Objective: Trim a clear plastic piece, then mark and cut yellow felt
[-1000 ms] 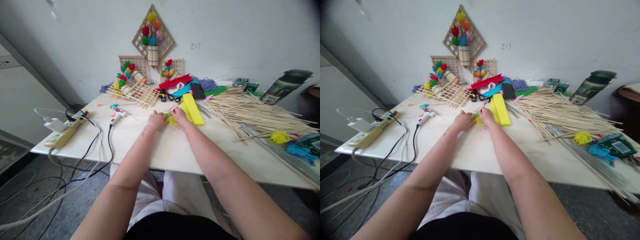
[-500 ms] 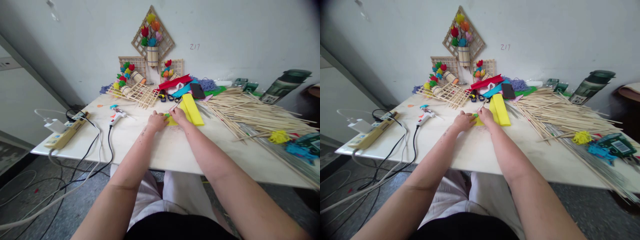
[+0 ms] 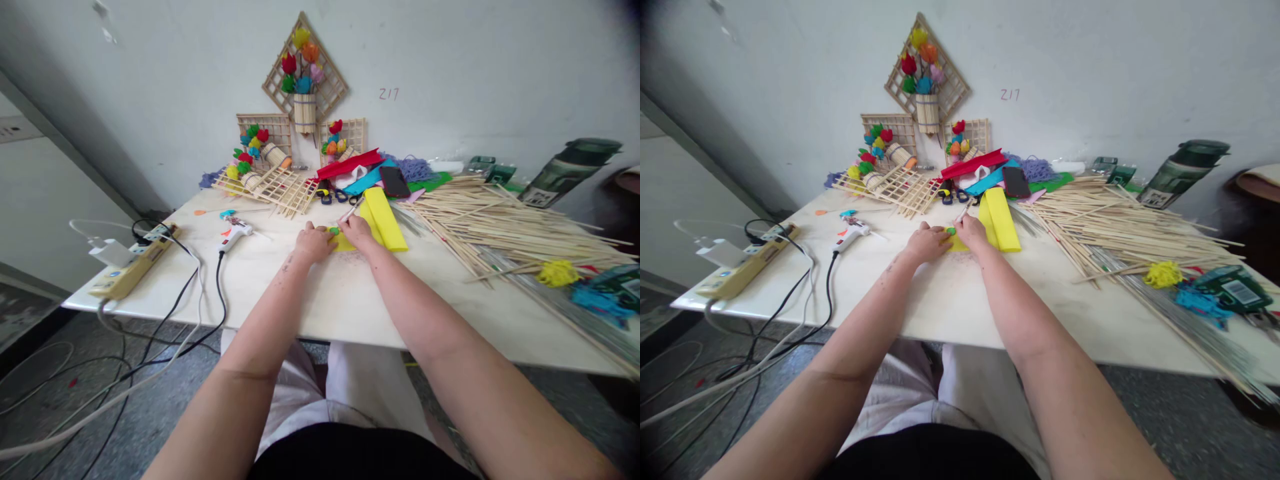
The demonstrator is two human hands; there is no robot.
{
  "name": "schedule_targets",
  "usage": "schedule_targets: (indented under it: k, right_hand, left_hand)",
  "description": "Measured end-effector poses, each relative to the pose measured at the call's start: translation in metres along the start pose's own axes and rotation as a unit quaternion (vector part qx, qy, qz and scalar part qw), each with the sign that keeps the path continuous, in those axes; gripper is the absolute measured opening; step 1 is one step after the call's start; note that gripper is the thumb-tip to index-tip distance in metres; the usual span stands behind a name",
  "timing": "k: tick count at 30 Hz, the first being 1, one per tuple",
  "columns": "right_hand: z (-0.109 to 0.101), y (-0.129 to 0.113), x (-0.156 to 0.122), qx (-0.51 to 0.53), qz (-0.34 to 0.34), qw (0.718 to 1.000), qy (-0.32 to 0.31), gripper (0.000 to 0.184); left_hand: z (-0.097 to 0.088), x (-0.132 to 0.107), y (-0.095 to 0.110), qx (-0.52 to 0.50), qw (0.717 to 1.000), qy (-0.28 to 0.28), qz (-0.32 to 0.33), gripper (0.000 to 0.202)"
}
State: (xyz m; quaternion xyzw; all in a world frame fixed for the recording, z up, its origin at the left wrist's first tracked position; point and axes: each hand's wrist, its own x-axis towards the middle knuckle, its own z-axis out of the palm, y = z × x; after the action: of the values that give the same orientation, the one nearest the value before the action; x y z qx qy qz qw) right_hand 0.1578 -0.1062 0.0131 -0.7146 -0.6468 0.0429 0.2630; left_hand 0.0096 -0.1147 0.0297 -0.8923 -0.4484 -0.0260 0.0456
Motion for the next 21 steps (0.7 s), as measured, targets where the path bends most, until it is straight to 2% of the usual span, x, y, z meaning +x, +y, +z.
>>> schedule_targets:
  k: [21]
  right_hand:
    - [-0.0040,-0.0032,-0.0027,-0.042,0.011,0.999,0.001,0.037]
  left_hand:
    - [0.0013,0.0005,-0.0006,0.001,1.000,0.008,0.004,0.041]
